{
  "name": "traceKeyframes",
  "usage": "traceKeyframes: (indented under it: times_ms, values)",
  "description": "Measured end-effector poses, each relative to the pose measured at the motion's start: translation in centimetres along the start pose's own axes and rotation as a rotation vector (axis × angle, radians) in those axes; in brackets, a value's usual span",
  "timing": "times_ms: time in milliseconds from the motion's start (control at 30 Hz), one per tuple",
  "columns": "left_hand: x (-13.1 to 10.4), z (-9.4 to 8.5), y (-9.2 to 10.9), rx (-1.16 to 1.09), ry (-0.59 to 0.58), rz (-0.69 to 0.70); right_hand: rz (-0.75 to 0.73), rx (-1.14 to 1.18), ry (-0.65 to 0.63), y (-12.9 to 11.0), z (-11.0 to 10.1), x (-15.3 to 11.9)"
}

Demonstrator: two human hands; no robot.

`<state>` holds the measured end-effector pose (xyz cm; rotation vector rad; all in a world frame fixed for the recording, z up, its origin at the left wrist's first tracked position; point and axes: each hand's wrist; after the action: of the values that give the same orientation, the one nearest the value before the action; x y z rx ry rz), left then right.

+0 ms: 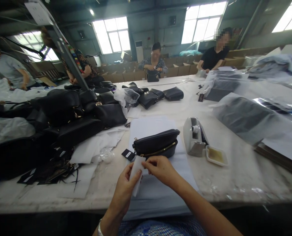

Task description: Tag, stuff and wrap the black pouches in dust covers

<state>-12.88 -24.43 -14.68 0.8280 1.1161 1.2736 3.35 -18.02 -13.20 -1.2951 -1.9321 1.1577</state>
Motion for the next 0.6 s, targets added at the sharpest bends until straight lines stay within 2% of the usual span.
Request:
traceKeyframes:
  times_ms: [133, 233, 467, 600]
  values:
    - [0.0, 0.0, 0.1, -0.063, -0.004, -0.029, -0.002, 0.100, -0.094, 0.3, -0.6, -0.5]
    - [0.0, 0.0, -0.1, -0.070, -0.001, -0.040, -0.038, 0.119, -0.104, 0.2, -0.4, -0.6]
    - [-0.1, 0.0, 0.0, -0.061, -0.013, -0.068, -0.038, 0.120, 0.019, 0.8, 1.9, -0.1]
    - [0.2, 0.2, 0.2, -0.077, -0.027, -0.059, -0.035, 0.120, 0.041, 1.2, 2.7, 0.2]
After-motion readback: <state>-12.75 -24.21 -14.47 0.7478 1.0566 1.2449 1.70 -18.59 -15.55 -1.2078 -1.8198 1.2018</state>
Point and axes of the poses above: each hand's wrist, its own x-axis towards the middle knuckle, its own z-axis out of the palm, y = z × x, and after that the axes turned 5 degrees about -x, right-handed
